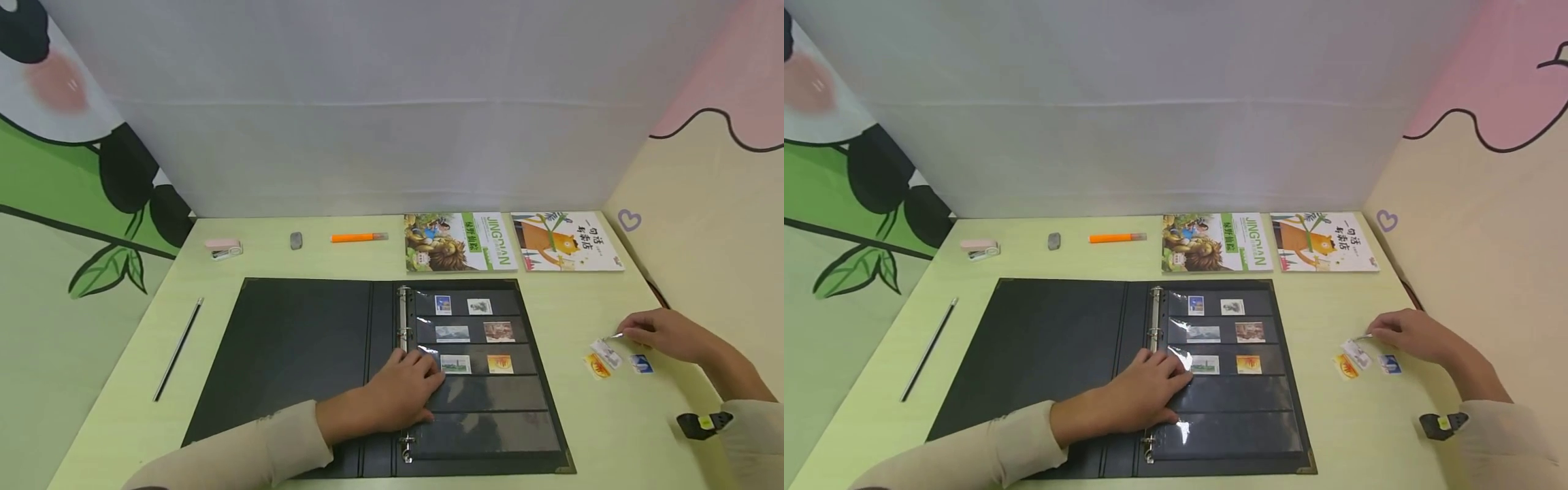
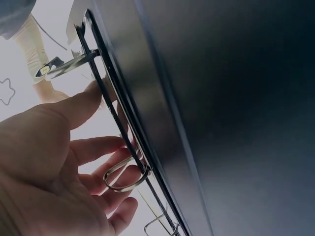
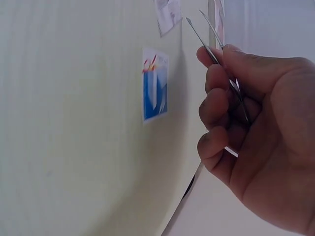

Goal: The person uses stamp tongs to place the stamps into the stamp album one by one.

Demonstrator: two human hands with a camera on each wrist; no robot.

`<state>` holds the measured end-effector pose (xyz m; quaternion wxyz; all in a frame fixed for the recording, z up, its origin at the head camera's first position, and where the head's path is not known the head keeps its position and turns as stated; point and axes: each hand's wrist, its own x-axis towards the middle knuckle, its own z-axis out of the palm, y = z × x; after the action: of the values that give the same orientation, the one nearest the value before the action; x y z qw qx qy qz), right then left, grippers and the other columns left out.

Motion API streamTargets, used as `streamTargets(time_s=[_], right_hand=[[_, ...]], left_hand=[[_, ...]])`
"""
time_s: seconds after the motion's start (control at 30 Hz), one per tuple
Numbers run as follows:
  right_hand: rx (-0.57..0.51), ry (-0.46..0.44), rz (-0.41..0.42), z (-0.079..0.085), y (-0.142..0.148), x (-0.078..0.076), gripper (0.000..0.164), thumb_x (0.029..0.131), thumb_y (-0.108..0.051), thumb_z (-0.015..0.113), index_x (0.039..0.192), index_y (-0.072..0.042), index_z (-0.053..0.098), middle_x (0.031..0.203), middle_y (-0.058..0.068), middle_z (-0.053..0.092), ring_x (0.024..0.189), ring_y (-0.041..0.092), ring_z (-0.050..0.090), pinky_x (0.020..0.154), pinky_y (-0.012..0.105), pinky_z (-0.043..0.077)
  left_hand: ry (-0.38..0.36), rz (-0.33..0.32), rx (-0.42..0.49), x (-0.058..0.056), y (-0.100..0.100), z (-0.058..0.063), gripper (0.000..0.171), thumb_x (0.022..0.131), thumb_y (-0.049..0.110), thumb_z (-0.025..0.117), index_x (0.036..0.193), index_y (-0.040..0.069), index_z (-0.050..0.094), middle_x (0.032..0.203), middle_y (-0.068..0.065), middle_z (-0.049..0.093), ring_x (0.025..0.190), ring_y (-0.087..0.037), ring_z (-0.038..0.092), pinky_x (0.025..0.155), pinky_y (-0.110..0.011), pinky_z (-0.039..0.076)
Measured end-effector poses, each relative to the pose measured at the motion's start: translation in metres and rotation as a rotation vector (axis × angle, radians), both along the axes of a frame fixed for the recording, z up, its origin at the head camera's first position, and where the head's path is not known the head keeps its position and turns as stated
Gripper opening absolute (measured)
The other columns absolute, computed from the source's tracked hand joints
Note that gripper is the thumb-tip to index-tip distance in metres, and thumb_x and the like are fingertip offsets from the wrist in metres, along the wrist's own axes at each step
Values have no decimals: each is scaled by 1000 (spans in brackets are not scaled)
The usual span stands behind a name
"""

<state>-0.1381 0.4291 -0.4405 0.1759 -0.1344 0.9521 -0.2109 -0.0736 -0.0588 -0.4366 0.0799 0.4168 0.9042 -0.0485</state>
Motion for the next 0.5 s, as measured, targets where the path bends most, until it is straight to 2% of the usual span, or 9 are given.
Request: streamTargets(time_s=[0.1,0.2,0.4,0.5], right_hand=[[42,-3,-5,0,6,4,20,97,-25,56,104,-12,69,91,-5,64,72,-4,45,63,20,39],[52,-26,-17,0,12,6,21,97,-27,55,104,-13,69,91,-5,64,72,-4,45,63,20,38],[-59,-43,47,-8,13,6,17,98,-22,54,101,-14,69,83,-8,60,70,-3,44,60,20,35],[-79,-37,58,-11,10,6,15,97,-21,54,98,-15,68,79,-9,58,68,-3,45,59,21,35]], left_hand=[[52,-10,1,1,1,-1,59,82,60,64,130,26,55,126,7,51,115,-15,48,91,-35,39],[67,-5,9,2,2,-1,58,80,59,66,127,27,57,125,7,52,113,-14,49,89,-35,39],[-3,40,26,-1,5,1,59,76,56,72,125,27,59,125,7,55,116,-14,48,91,-35,39],[-36,58,51,-3,7,-1,59,72,55,76,121,27,60,121,7,56,112,-14,49,88,-34,39]])
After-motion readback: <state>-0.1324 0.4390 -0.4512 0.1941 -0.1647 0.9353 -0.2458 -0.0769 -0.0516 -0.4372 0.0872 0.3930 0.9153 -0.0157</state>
